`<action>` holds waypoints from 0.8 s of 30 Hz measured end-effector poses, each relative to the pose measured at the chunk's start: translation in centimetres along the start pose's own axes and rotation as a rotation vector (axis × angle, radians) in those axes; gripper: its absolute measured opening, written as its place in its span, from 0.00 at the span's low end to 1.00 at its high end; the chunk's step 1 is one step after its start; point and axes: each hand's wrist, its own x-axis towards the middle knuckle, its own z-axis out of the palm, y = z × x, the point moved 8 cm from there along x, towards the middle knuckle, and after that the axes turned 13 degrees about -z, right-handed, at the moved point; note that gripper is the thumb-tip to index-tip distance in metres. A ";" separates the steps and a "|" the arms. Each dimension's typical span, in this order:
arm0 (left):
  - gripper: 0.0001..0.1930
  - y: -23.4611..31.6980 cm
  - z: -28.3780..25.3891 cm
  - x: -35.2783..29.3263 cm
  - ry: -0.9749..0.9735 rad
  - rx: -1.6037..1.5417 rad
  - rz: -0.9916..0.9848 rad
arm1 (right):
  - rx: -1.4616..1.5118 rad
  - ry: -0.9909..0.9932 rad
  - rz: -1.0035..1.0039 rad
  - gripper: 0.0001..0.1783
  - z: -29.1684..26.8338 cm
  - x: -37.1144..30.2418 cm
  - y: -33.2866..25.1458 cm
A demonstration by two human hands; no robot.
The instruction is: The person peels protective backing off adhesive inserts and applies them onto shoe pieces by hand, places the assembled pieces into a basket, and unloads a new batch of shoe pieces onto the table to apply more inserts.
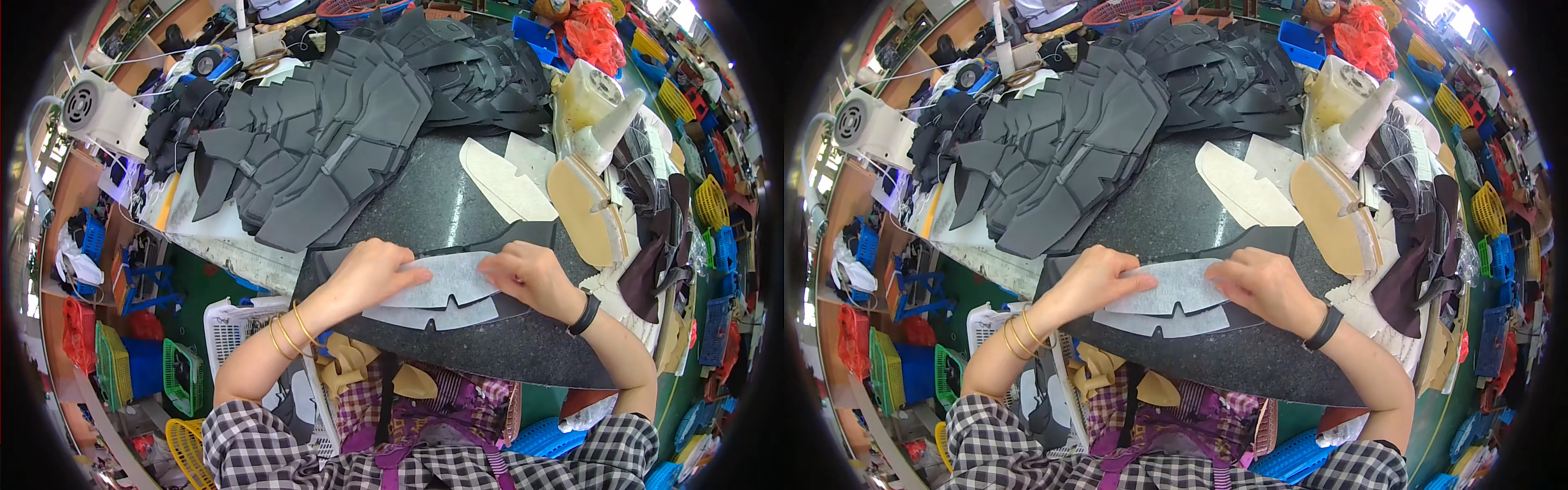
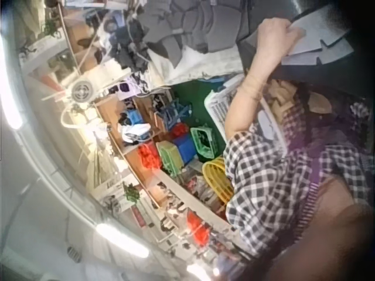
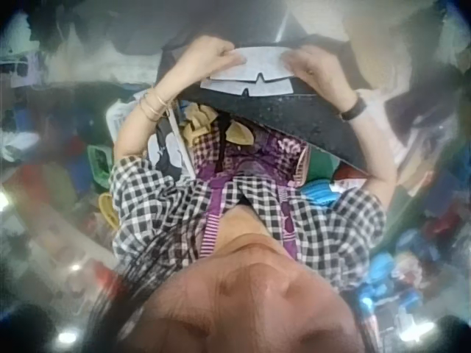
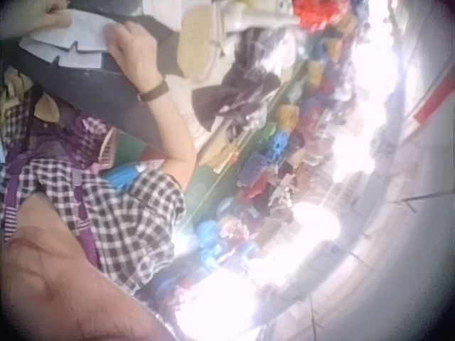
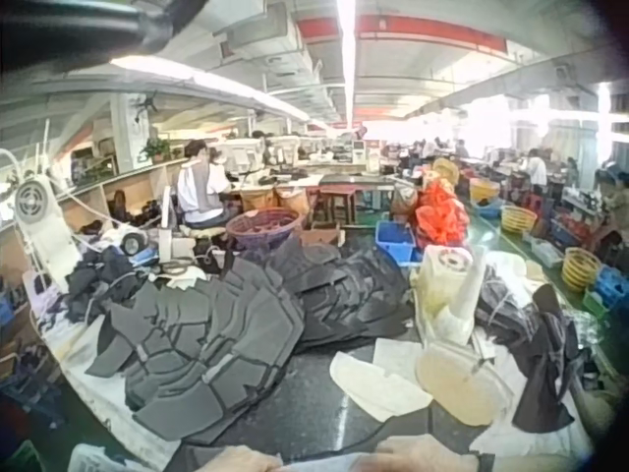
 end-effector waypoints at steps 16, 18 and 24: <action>0.16 5.2 1.4 -3.1 -0.030 0.425 0.661 | -0.598 0.112 0.218 0.15 -4.2 5.7 7.0; 0.16 4.8 -4.7 0.1 0.420 0.355 0.369 | -0.716 0.126 0.232 0.19 -4.1 5.0 10.7; 0.06 1.0 -11.2 -0.7 1.018 0.492 0.371 | -0.333 0.127 0.197 0.14 -3.2 7.6 11.1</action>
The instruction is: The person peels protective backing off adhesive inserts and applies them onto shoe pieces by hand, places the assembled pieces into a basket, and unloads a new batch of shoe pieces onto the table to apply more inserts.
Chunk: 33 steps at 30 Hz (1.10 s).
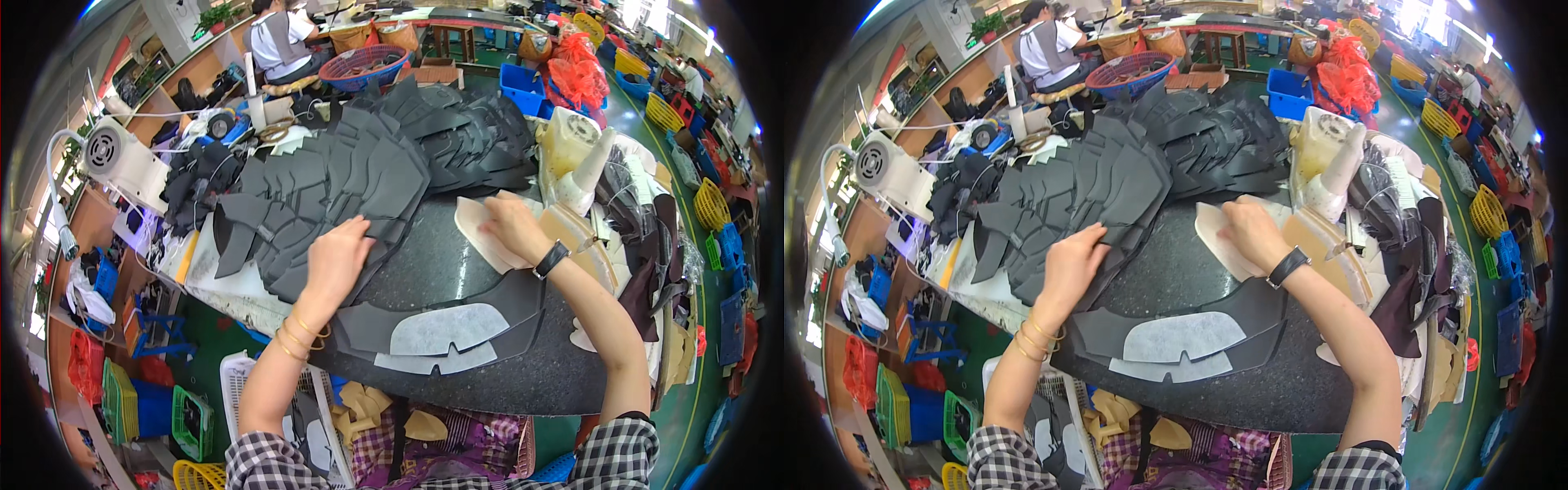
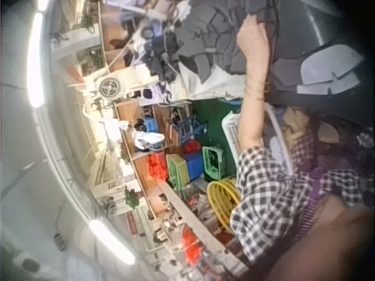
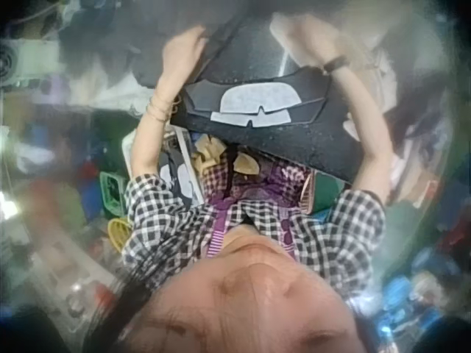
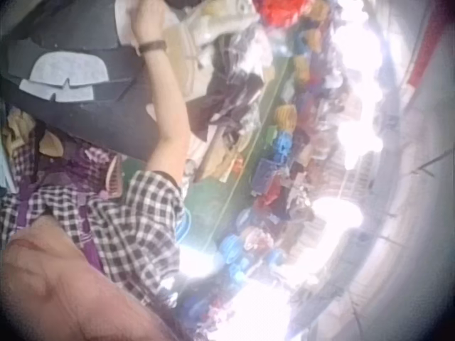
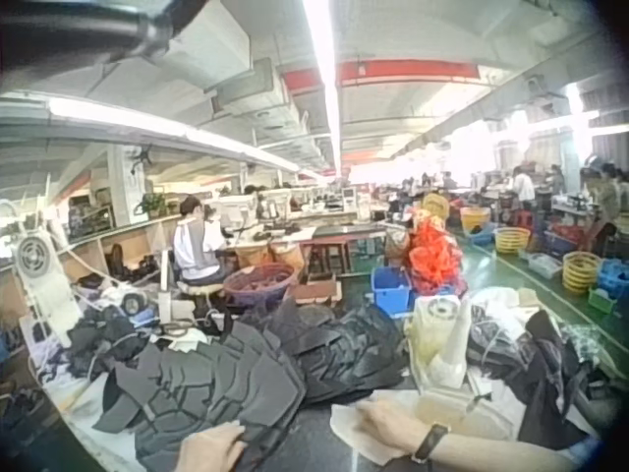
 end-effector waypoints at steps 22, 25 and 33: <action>0.10 9.2 -3.7 -8.9 -1.050 -1.085 -0.592 | 0.508 -0.041 -0.515 0.10 -8.9 -4.4 -17.9; 0.09 8.8 -4.2 -9.4 -1.110 -1.265 -0.560 | 0.575 -0.092 -0.465 0.10 -8.6 -3.8 -17.5; 0.07 8.4 -5.3 -7.2 -1.050 -1.240 -0.606 | 0.599 -0.064 -0.498 0.10 -8.5 -2.6 -17.4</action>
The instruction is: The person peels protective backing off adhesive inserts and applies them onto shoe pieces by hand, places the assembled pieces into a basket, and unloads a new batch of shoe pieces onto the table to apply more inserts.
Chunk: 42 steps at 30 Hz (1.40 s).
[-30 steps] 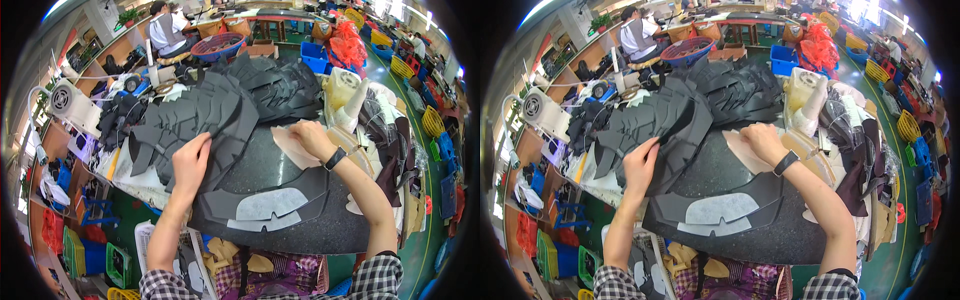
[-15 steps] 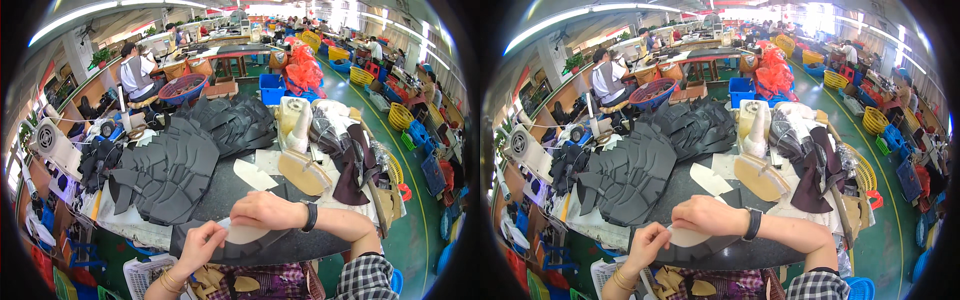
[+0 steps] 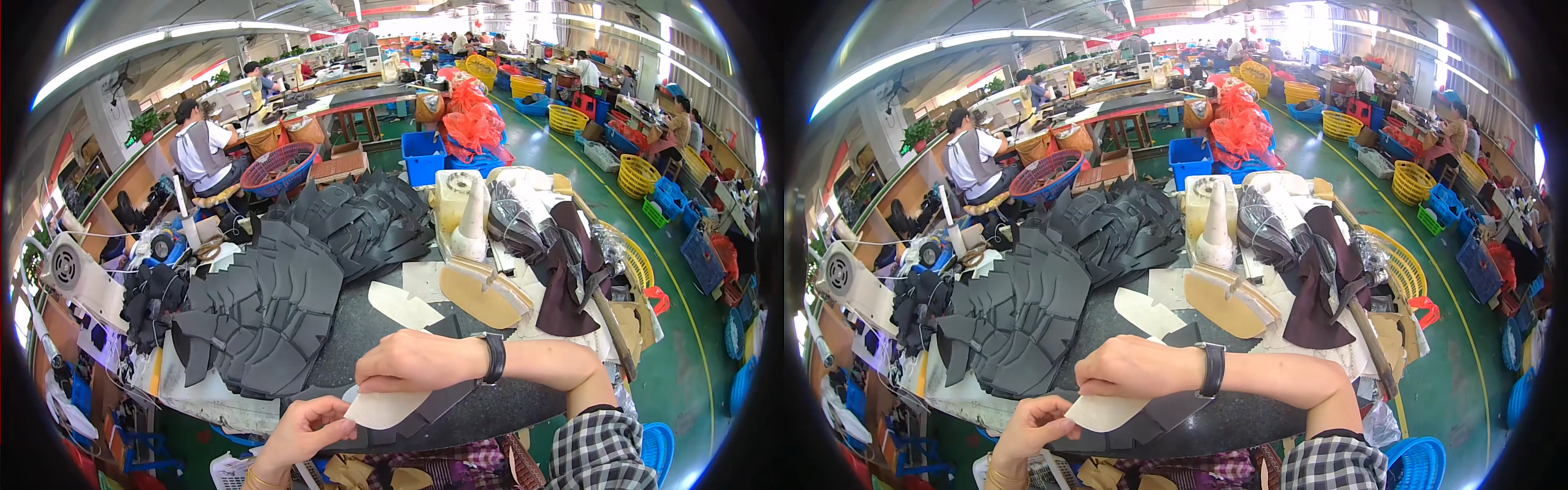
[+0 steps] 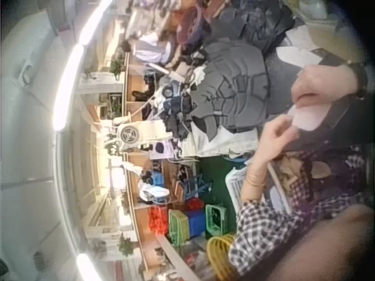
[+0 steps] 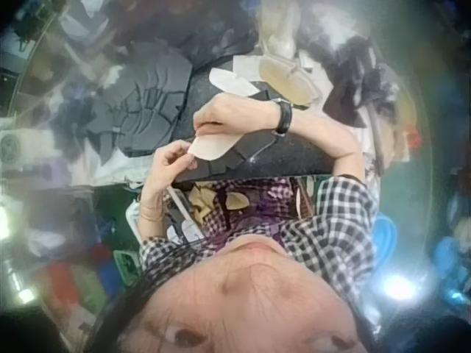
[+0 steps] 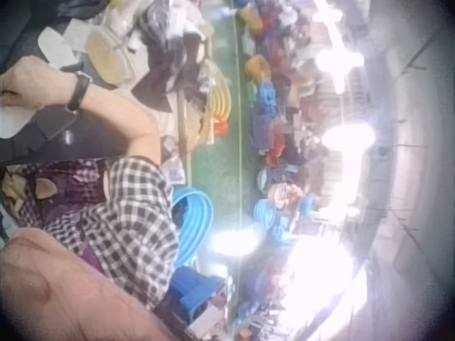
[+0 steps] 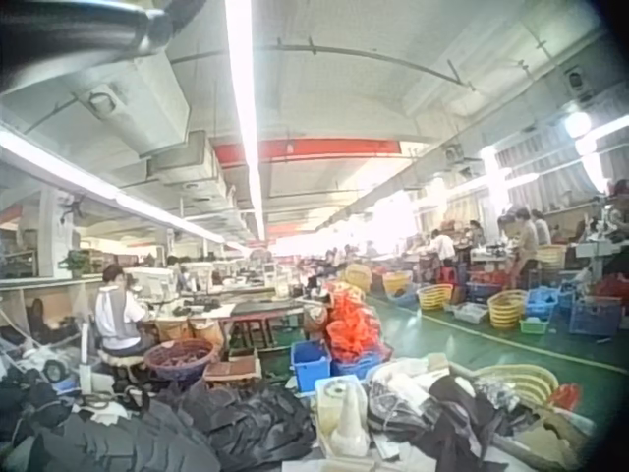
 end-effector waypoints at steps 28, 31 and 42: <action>0.06 -5.8 -5.0 0.7 0.153 -1.453 0.387 | 0.979 0.113 1.005 0.13 -0.3 -6.2 5.6; 0.05 -7.9 -5.4 -1.5 -0.442 -1.229 0.595 | 0.795 0.086 1.046 0.12 -3.6 -8.0 5.1; 0.17 1.6 2.3 -5.0 0.522 0.335 0.697 | 0.147 -0.176 0.571 0.07 -2.8 -4.0 -1.7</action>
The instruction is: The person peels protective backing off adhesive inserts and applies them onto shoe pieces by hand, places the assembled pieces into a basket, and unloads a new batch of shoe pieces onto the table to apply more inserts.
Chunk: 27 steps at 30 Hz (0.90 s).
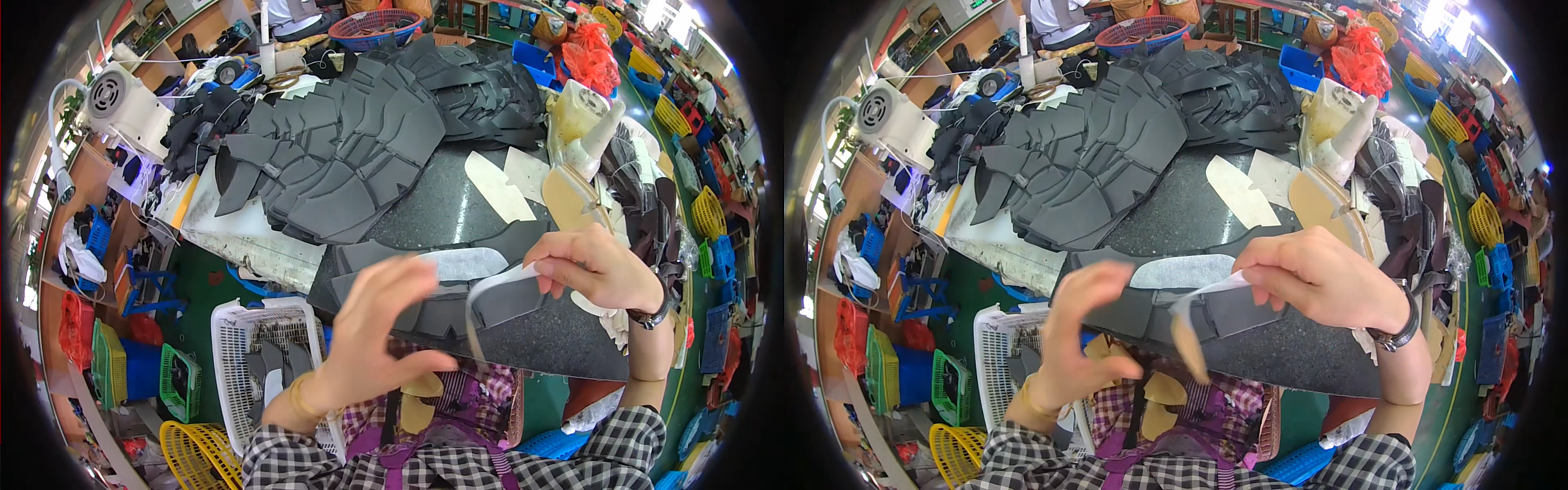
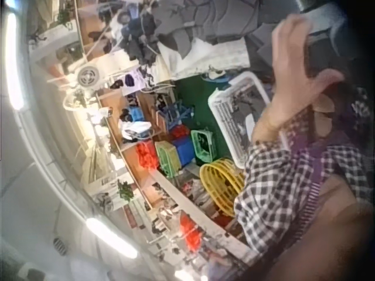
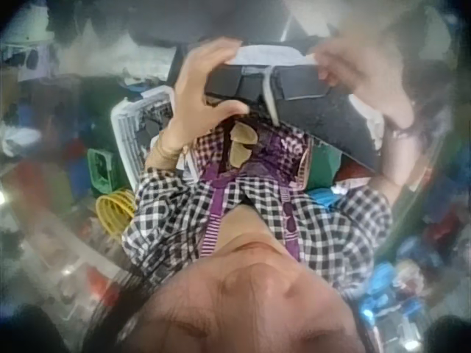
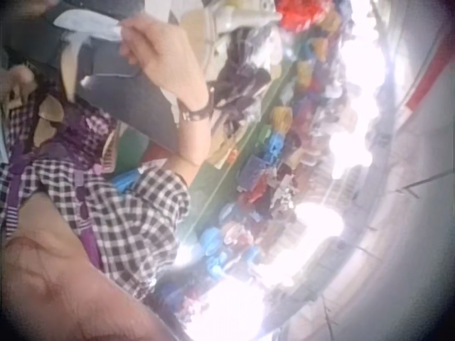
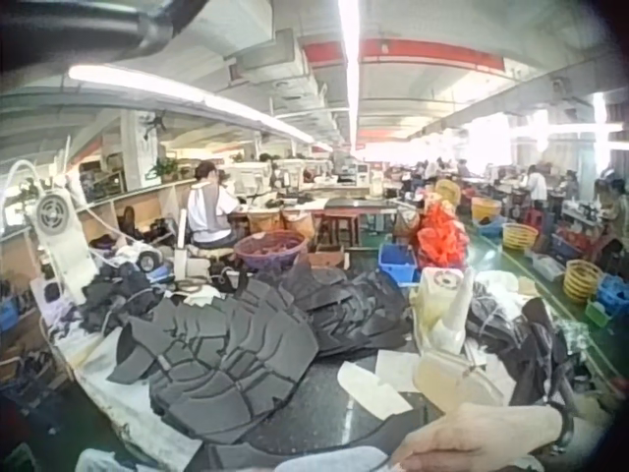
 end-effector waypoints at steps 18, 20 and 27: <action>0.14 0.3 1.6 1.3 0.140 0.447 0.231 | 0.046 -0.004 -0.113 0.16 4.8 2.3 0.6; 0.14 1.3 1.7 1.6 0.173 0.523 0.275 | 0.092 0.085 -0.028 0.11 4.7 2.2 0.7; 0.07 0.2 2.1 1.5 0.195 0.411 0.203 | -0.552 0.338 -0.379 0.06 5.6 1.5 -3.2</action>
